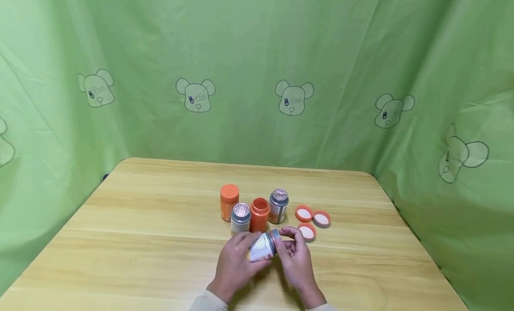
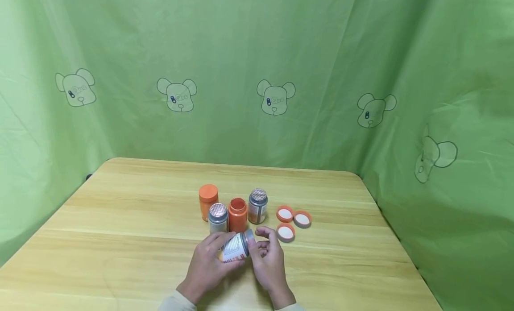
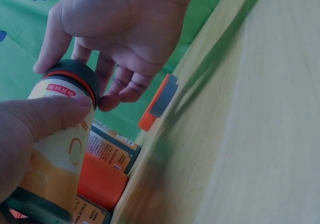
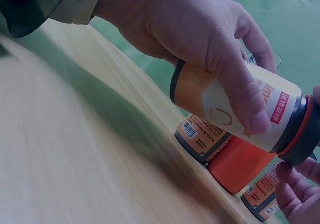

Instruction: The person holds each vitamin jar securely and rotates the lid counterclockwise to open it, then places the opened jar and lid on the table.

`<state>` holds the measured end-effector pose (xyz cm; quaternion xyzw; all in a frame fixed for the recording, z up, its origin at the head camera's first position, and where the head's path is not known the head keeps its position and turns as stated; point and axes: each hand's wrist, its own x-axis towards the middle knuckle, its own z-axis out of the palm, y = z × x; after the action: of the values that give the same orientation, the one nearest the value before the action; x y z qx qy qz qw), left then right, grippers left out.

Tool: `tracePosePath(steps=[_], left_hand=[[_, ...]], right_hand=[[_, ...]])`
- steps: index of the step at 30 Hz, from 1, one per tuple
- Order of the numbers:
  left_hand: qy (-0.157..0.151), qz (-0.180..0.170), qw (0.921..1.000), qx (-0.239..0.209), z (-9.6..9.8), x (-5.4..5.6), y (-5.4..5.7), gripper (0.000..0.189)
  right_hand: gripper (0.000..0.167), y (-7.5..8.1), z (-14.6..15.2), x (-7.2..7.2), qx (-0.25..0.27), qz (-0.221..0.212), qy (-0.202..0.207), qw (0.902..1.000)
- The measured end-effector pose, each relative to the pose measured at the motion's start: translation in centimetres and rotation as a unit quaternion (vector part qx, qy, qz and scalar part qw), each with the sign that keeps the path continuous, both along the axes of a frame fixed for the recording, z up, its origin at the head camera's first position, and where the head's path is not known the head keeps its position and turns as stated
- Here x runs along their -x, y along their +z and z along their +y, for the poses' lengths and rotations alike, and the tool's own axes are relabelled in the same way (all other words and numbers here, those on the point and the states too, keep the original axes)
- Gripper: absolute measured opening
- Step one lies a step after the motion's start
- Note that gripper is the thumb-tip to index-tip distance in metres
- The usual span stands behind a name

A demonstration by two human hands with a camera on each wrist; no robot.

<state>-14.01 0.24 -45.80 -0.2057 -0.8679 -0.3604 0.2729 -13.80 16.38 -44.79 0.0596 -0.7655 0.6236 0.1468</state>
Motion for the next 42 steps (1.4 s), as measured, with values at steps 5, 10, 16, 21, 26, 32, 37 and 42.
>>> tracePosePath(steps=[5, 10, 16, 21, 26, 32, 37, 42], left_hand=[[-0.001, 0.0, 1.0, 0.0, -0.01, 0.01, -0.01, 0.06], [-0.004, -0.005, 1.0, 0.0, 0.06, -0.01, -0.01, 0.061], [-0.004, -0.013, 0.9999, -0.001, 0.05, -0.04, -0.12, 0.061], [-0.004, -0.002, 1.0, -0.003, 0.03, -0.01, -0.27, 0.061], [-0.002, -0.014, 0.9999, 0.001, 0.0, -0.01, -0.2, 0.062], [0.002, -0.01, 0.9999, 0.007, -0.08, -0.02, -0.23, 0.063], [-0.003, 0.002, 1.0, 0.004, 0.06, 0.07, -0.25, 0.063], [-0.005, -0.015, 0.9999, 0.002, 0.11, 0.02, 0.02, 0.062]], right_hand=[[0.03, -0.04, 0.05, -0.04, 0.035, 0.012, 0.026, 0.999], [0.029, -0.19, 0.09, -0.07, 0.019, 0.018, 0.016, 0.9995], [0.03, -0.21, 0.04, -0.05, 0.016, 0.002, 0.009, 0.9998], [0.03, 0.0, 0.1, -0.12, 0.04, 0.007, 0.028, 0.9988], [0.032, 0.03, 0.03, -0.12, 0.007, -0.014, 0.0, 0.9999], [0.033, 0.02, -0.02, -0.08, 0.011, -0.021, -0.002, 0.9997], [0.031, 0.07, 0.11, -0.08, 0.036, -0.003, 0.022, 0.9991], [0.032, 0.21, 0.06, 0.0, 0.002, -0.007, 0.001, 1.0]])
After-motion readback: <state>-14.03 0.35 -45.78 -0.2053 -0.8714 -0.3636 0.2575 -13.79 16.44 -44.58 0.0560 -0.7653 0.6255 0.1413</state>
